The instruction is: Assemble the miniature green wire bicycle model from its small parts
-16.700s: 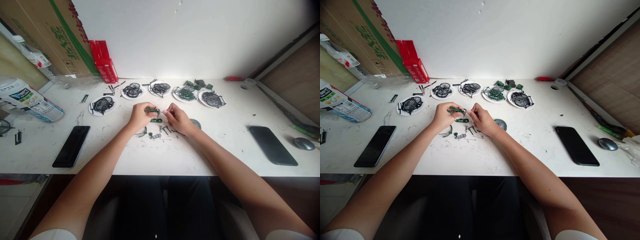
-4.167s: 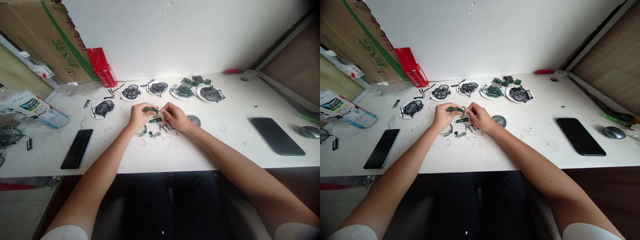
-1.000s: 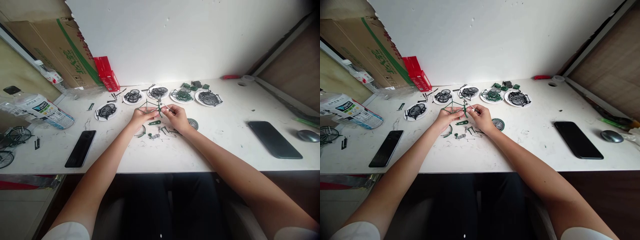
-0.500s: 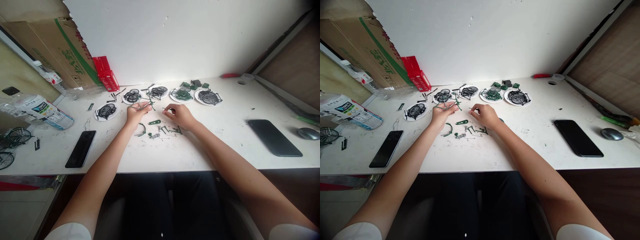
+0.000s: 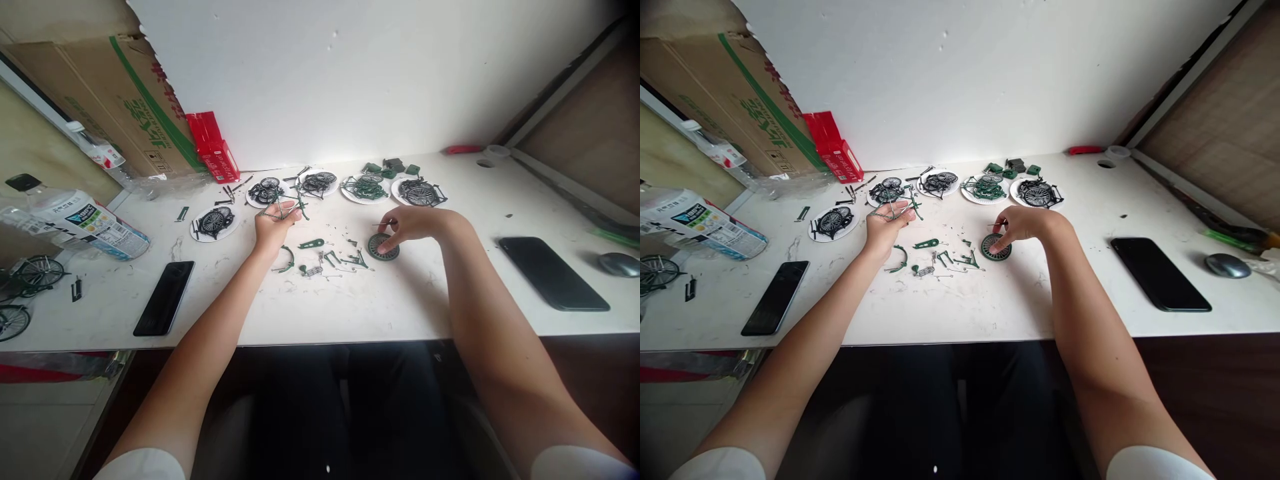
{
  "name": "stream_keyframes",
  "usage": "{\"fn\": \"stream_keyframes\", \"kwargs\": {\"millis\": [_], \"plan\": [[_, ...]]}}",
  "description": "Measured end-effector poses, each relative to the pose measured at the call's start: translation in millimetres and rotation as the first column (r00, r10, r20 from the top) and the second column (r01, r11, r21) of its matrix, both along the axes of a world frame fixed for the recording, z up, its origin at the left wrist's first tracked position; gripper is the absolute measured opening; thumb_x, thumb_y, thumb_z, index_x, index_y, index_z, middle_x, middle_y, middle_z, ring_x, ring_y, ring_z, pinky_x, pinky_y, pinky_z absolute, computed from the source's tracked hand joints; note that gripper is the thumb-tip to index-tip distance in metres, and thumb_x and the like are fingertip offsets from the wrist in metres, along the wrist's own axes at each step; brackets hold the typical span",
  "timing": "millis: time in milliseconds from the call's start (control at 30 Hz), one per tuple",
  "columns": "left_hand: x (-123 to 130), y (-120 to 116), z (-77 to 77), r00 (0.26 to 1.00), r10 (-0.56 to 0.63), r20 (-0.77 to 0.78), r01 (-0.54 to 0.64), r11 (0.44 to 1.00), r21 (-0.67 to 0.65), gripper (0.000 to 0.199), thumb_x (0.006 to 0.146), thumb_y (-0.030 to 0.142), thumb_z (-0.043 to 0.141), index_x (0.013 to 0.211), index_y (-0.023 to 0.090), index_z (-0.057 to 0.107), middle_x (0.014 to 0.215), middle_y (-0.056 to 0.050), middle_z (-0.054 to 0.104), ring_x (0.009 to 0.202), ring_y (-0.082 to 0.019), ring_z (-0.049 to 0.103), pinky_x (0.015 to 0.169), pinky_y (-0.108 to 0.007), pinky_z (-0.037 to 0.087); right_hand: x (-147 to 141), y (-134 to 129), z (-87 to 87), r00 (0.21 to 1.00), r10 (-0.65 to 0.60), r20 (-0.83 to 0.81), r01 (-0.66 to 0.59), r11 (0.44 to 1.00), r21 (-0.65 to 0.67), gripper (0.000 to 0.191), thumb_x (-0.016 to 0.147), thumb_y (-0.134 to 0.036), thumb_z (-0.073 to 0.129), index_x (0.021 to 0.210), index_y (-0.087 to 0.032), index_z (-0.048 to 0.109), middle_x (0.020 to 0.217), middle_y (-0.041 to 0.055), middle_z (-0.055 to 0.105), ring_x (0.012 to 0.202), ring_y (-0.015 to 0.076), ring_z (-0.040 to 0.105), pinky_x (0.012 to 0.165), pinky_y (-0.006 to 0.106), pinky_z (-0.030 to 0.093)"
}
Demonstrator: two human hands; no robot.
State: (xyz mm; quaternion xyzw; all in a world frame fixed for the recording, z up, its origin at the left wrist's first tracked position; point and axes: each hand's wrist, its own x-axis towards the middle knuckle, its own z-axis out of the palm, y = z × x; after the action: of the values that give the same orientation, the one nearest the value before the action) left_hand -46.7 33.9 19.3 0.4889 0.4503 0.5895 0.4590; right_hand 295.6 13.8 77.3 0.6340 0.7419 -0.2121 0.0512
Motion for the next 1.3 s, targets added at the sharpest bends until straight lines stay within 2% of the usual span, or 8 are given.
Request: {"fn": "stream_keyframes", "kwargs": {"millis": [167, 300, 400, 500, 833, 1033, 1167, 1300], "plan": [[1, 1, -0.2, 1.000, -0.003, -0.009, 0.003, 1.000, 0.001, 0.049, 0.062, 0.040, 0.100, 0.100, 0.016, 0.080, 0.100, -0.011, 0.083, 0.092, -0.024, 0.080, 0.089, -0.039, 0.062, -5, 6, -8.2, 0.998, -0.055, -0.032, 0.055, 0.998, 0.010, 0.062, 0.066, -0.070, 0.091, 0.106, -0.024, 0.084, 0.107, 0.0126, 0.081, 0.083, 0.0301, 0.073, 0.067, 0.038, 0.053], [2, 1, -1.5, 1.000, -0.006, -0.030, 0.006, 1.000, 0.005, 0.047, 0.063, 0.041, 0.099, 0.099, 0.017, 0.080, 0.097, -0.011, 0.083, 0.088, -0.023, 0.079, 0.085, -0.036, 0.061, -16, 9, -17.4, 0.995, -0.066, -0.077, 0.073, 0.992, 0.102, 0.067, 0.073, -0.075, 0.085, 0.111, -0.020, 0.081, 0.105, 0.0140, 0.080, 0.084, 0.0294, 0.072, 0.068, 0.037, 0.051], [2, 1, -2.6, 0.999, -0.009, -0.039, 0.009, 1.000, 0.007, 0.047, 0.063, 0.041, 0.099, 0.099, 0.016, 0.080, 0.096, -0.011, 0.082, 0.087, -0.023, 0.079, 0.084, -0.036, 0.060, -29, 8, -24.1, 0.980, -0.118, -0.158, 0.145, 0.975, 0.171, 0.069, 0.080, -0.076, 0.079, 0.117, -0.019, 0.076, 0.108, 0.0150, 0.079, 0.087, 0.0282, 0.071, 0.067, 0.035, 0.049], [3, 2, -3.9, 1.000, -0.009, -0.024, 0.009, 1.000, 0.010, 0.047, 0.061, 0.039, 0.100, 0.098, 0.016, 0.081, 0.096, -0.011, 0.083, 0.085, -0.022, 0.078, 0.083, -0.036, 0.060, -43, 5, -29.0, 0.963, -0.131, -0.236, 0.181, 0.961, 0.207, 0.068, 0.083, -0.077, 0.077, 0.114, -0.017, 0.074, 0.104, 0.0154, 0.077, 0.082, 0.0260, 0.068, 0.066, 0.034, 0.046], [3, 2, -5.6, 1.000, 0.010, -0.001, -0.010, 1.000, 0.014, 0.048, 0.060, 0.036, 0.100, 0.100, 0.015, 0.082, 0.100, -0.012, 0.083, 0.092, -0.023, 0.079, 0.088, -0.035, 0.061, -62, -1, -32.4, 0.907, -0.063, -0.417, 0.193, 0.941, 0.279, 0.053, 0.085, -0.066, 0.081, 0.103, -0.018, 0.068, 0.085, 0.0075, 0.066, 0.072, 0.0199, 0.053, 0.065, 0.033, 0.035], [4, -4, 0.3, 1.000, -0.014, 0.015, 0.015, 0.999, -0.039, 0.056, 0.060, 0.041, 0.101, 0.106, 0.015, 0.081, 0.102, -0.012, 0.083, 0.096, -0.025, 0.079, 0.088, -0.036, 0.059, -66, -1, -33.4, 0.854, 0.039, -0.520, 0.185, 0.910, 0.371, 0.036, 0.101, -0.053, 0.064, 0.086, -0.020, 0.060, 0.073, 0.0030, 0.056, 0.069, 0.0184, 0.046, 0.066, 0.034, 0.033], [3, -4, 0.7, 0.998, -0.051, 0.027, 0.054, 0.994, -0.092, 0.066, 0.056, 0.042, 0.104, 0.112, 0.016, 0.080, 0.105, -0.013, 0.083, 0.100, -0.026, 0.079, 0.089, -0.036, 0.058, -71, 0, -35.9, 0.786, 0.072, -0.613, 0.245, 0.875, 0.417, 0.032, 0.102, -0.048, 0.061, 0.086, -0.021, 0.059, 0.070, 0.0009, 0.053, 0.065, 0.0168, 0.042, 0.064, 0.034, 0.033], [1, -2, -1.5, 0.992, -0.087, 0.091, 0.099, 0.987, -0.126, 0.067, 0.058, 0.042, 0.104, 0.115, 0.017, 0.079, 0.103, -0.012, 0.084, 0.101, -0.026, 0.080, 0.093, -0.036, 0.056, -79, -1, -39.6, 0.643, 0.101, -0.759, 0.298, 0.880, 0.370, 0.026, 0.095, -0.045, 0.071, 0.098, -0.020, 0.064, 0.078, 0.0017, 0.060, 0.064, 0.0150, 0.043, 0.062, 0.032, 0.034]]}}
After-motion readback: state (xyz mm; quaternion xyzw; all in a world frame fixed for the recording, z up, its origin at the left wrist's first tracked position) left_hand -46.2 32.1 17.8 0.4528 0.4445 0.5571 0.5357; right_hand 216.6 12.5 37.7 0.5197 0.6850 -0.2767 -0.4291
